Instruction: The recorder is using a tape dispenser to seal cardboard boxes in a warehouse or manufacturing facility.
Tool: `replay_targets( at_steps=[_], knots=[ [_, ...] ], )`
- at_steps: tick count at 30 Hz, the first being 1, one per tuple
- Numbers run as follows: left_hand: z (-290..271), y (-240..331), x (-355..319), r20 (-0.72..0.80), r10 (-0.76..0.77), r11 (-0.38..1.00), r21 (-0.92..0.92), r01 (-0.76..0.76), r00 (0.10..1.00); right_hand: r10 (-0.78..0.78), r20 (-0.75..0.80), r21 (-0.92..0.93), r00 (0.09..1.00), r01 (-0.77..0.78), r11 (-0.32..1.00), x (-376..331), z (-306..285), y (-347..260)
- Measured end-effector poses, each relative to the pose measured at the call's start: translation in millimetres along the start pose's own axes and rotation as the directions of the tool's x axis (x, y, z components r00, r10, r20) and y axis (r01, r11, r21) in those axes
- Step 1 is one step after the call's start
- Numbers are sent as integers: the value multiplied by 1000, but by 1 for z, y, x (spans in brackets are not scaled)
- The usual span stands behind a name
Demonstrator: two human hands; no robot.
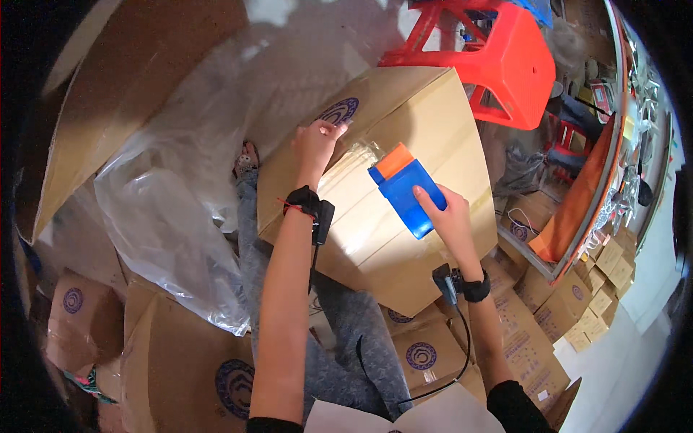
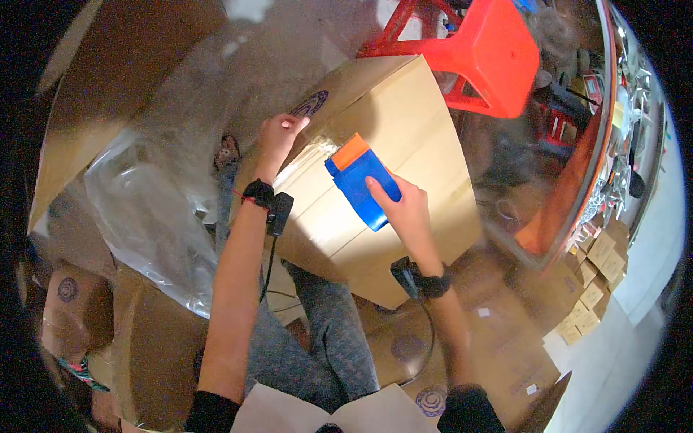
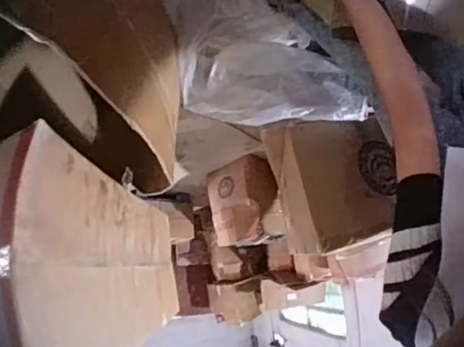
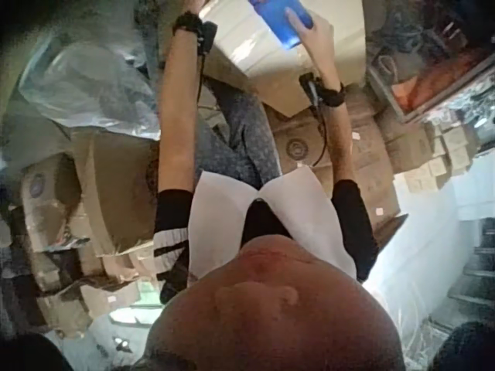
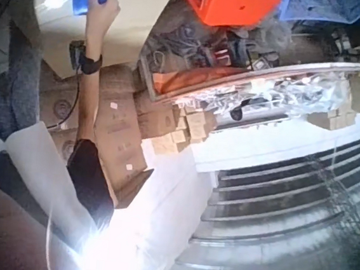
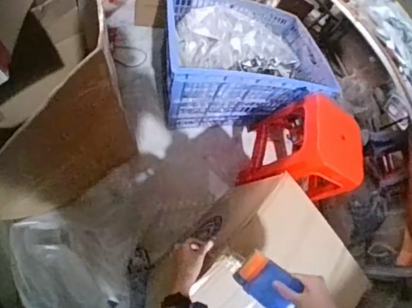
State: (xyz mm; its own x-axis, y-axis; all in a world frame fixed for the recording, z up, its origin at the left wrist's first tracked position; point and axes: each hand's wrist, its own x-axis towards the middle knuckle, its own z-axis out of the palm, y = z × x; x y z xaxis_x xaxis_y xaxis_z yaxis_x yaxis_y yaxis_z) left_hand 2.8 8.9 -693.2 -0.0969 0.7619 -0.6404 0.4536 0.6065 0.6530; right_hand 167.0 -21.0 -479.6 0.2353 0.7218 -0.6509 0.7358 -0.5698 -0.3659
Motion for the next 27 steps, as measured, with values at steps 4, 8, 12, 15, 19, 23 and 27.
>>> replay_targets(
  at_steps=[4,8,12,15,19,23,27],
  knots=[
    [8,-2,-4,-62,27,1000,0,-27,998,-13,4,2,1000,13,1000,1,1,-2],
    [7,1,-2,-90,41,992,120,-30,995,-5,-6,28,1000,5,1000,1,2,1],
    [2,0,2,195,-98,986,155,69,976,11,-12,-32,1000,-11,999,2,3,3],
    [4,-8,0,156,-103,985,156,78,982,14,-19,-1,1000,-14,1000,3,4,4],
    [19,-13,4,144,-76,986,161,53,987,15,-1,-20,1000,-15,1000,4,5,7],
    [25,-2,19,12,283,959,2,-283,959,15,36,-15,999,-14,1000,7,4,18],
    [42,31,11,119,202,973,-139,-185,972,32,54,7,998,-32,999,14,8,30]
  ],
)
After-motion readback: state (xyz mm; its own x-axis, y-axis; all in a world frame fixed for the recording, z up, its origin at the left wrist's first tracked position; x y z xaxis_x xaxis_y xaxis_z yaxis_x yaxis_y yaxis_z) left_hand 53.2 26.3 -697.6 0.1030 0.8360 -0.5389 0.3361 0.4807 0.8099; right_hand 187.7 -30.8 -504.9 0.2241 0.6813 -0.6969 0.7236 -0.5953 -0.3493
